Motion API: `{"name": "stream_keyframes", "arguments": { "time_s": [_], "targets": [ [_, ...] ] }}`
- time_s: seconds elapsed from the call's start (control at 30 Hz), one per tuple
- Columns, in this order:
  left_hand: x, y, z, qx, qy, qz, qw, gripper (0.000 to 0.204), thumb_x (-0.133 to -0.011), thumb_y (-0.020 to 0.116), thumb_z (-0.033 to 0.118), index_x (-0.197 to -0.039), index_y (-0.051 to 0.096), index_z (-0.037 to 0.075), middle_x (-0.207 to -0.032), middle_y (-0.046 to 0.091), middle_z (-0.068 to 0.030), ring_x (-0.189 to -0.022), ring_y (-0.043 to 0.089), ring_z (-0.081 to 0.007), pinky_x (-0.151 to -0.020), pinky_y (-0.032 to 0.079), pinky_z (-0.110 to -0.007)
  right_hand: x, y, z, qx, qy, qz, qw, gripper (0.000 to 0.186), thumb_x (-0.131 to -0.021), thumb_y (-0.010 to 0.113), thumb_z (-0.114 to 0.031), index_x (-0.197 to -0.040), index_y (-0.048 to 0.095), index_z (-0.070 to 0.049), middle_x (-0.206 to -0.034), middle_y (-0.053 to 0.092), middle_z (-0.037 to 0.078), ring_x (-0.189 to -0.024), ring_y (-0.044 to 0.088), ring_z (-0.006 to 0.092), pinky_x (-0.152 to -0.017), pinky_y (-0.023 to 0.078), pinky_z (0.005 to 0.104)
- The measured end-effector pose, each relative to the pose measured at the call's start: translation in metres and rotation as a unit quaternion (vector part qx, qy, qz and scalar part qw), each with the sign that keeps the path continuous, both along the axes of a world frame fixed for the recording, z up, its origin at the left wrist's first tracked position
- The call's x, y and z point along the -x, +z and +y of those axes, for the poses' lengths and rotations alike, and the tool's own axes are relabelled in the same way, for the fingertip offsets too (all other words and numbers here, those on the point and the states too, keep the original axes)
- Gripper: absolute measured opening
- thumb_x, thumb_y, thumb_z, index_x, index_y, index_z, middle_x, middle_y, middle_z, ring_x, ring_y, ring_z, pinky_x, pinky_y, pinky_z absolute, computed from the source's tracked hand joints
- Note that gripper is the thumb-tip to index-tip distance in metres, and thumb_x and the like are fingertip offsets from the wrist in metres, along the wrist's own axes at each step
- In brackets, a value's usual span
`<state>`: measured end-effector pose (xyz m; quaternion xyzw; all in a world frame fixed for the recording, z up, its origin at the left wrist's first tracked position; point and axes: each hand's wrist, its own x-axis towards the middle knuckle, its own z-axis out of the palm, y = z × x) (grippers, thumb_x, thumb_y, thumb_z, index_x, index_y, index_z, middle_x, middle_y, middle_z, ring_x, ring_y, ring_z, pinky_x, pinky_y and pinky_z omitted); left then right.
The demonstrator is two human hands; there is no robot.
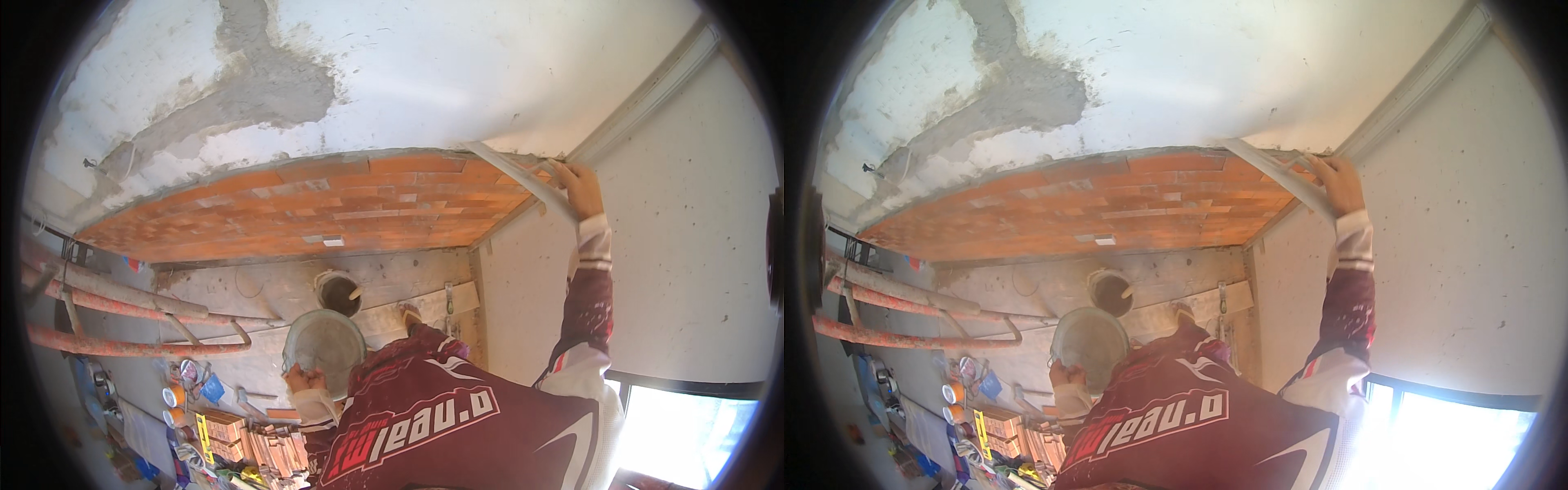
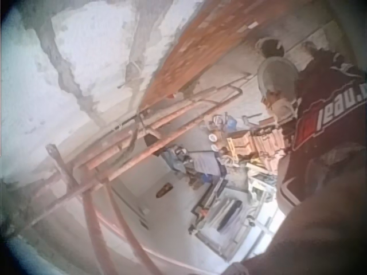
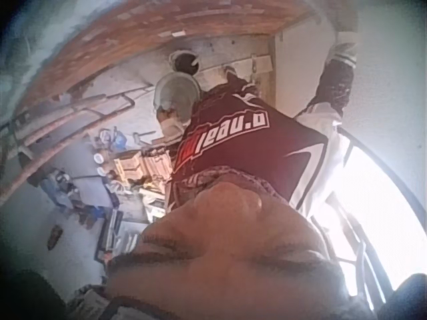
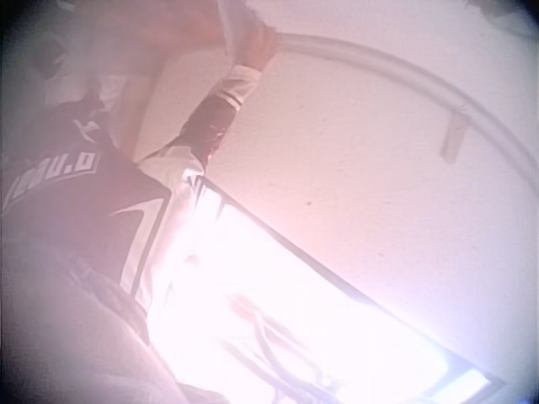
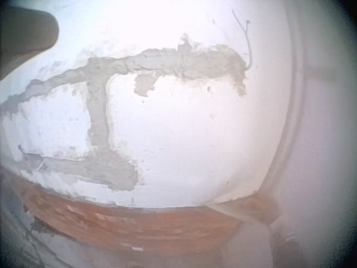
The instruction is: The person applies plaster to a wall using a trowel and a bucket. They repeatedly scoop plaster from the bucket and spread it onto the wall surface, smoothing it with the trowel.
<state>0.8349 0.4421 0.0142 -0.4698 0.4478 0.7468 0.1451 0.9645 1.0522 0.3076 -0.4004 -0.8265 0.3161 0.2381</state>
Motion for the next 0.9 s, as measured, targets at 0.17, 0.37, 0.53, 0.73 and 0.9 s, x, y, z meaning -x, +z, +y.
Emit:
{"name": "stream_keyframes", "arguments": {
  "time_s": [0.17, 0.37, 0.53, 0.73, 0.9],
  "targets": [
    [0.001, 0.004, -0.004, -0.040, -0.011, 0.002, 0.999, 0.034, -0.087, 0.048, 0.030, -0.113, 0.045, 0.008, -0.109, 0.053, -0.0151, -0.089, 0.052, -0.0280, -0.065, 0.047, -0.037, -0.054, -0.020, -0.041, -0.132, -0.178, -0.008, 0.975, 0.043, -0.081, 0.058, -0.036, -0.093, 0.063, 0.004, -0.086, 0.064, 0.019, -0.079, 0.060, 0.0302, -0.073, 0.046, 0.0368],
    [0.012, 0.013, -0.002, -0.041, -0.020, -0.041, 0.998, 0.019, -0.084, 0.054, 0.024, -0.096, 0.044, 0.014, -0.081, 0.049, -0.0044, -0.056, 0.043, -0.0176, -0.055, 0.044, -0.035, -0.061, -0.093, -0.049, -0.282, -0.212, -0.050, 0.934, 0.039, -0.081, 0.056, -0.026, -0.112, 0.057, -0.001, -0.099, 0.061, 0.022, -0.088, 0.058, 0.0377, -0.076, 0.047, 0.0431],
    [0.019, 0.038, 0.004, -0.059, -0.047, -0.008, 0.997, 0.020, -0.084, 0.054, 0.025, -0.094, 0.044, 0.011, -0.080, 0.052, -0.0076, -0.058, 0.048, -0.0210, -0.055, 0.045, -0.036, -0.029, -0.124, -0.068, -0.315, -0.226, -0.080, 0.918, 0.043, -0.081, 0.056, -0.022, -0.121, 0.051, -0.009, -0.093, 0.057, 0.020, -0.081, 0.058, 0.0392, -0.068, 0.048, 0.0467],
    [0.027, 0.034, -0.015, -0.064, -0.062, -0.010, 0.996, 0.021, -0.084, 0.055, 0.027, -0.094, 0.046, 0.010, -0.085, 0.055, -0.0092, -0.057, 0.049, -0.0231, -0.057, 0.046, -0.036, 0.010, -0.124, -0.082, -0.181, -0.279, -0.110, 0.937, 0.046, -0.082, 0.054, -0.023, -0.127, 0.045, -0.018, -0.099, 0.055, 0.021, -0.084, 0.057, 0.0399, -0.071, 0.047, 0.0481],
    [0.037, 0.009, -0.046, -0.095, -0.055, 0.004, 0.994, 0.024, -0.083, 0.055, 0.026, -0.097, 0.044, 0.010, -0.088, 0.054, -0.0100, -0.061, 0.051, -0.0272, -0.060, 0.047, -0.040, 0.042, -0.124, -0.093, -0.165, -0.251, -0.117, 0.947, 0.049, -0.085, 0.052, -0.026, -0.131, 0.039, -0.015, -0.104, 0.050, 0.022, -0.084, 0.057, 0.0412, -0.071, 0.047, 0.0484]
  ]
}}
